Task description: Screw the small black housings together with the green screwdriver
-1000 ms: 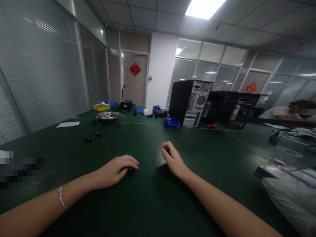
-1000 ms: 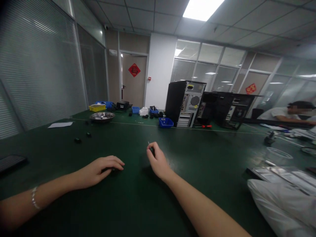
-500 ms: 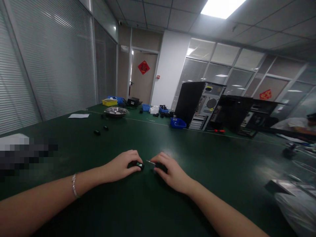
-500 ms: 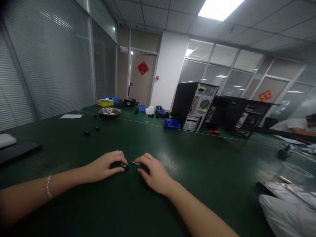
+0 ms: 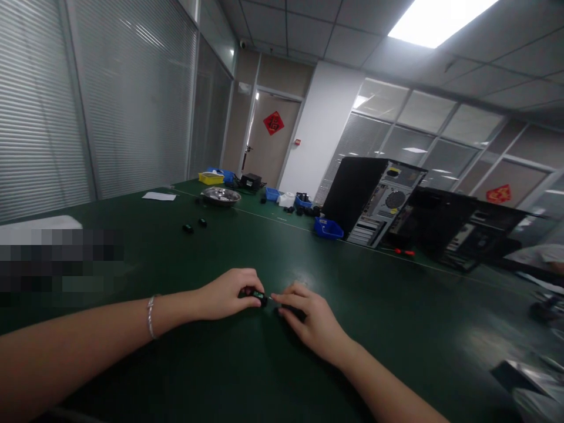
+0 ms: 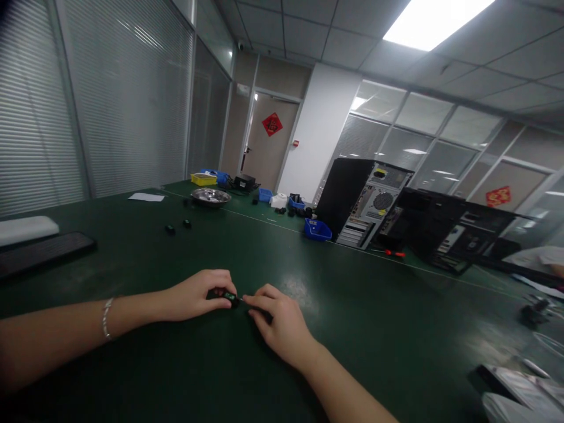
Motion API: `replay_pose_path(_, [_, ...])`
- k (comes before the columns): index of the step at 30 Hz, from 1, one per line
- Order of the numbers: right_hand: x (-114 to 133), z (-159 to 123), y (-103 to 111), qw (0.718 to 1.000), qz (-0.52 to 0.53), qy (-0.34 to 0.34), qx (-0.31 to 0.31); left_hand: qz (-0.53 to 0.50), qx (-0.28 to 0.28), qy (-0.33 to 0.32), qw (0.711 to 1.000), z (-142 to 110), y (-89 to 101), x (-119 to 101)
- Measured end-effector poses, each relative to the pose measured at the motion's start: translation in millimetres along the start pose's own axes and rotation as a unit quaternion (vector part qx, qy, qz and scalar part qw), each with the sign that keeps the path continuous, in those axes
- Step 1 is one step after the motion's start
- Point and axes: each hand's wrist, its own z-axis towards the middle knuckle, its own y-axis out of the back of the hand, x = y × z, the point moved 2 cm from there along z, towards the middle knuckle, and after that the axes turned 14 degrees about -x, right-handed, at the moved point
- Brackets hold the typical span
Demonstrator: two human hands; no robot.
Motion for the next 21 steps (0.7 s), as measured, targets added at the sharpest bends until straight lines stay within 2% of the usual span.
replay_pose_path(9, [4.1,-0.2,-2.2,1.0,-0.025,-0.004,-0.003,0.018,-0.008,0.001,1.0,-0.9,-1.3,-4.5])
replay_pose_path(21, [7.4,1.4,-8.3,0.999,-0.011,-0.021,-0.032,-0.029,-0.038,0.079,0.996,0.6,-5.7,-1.5])
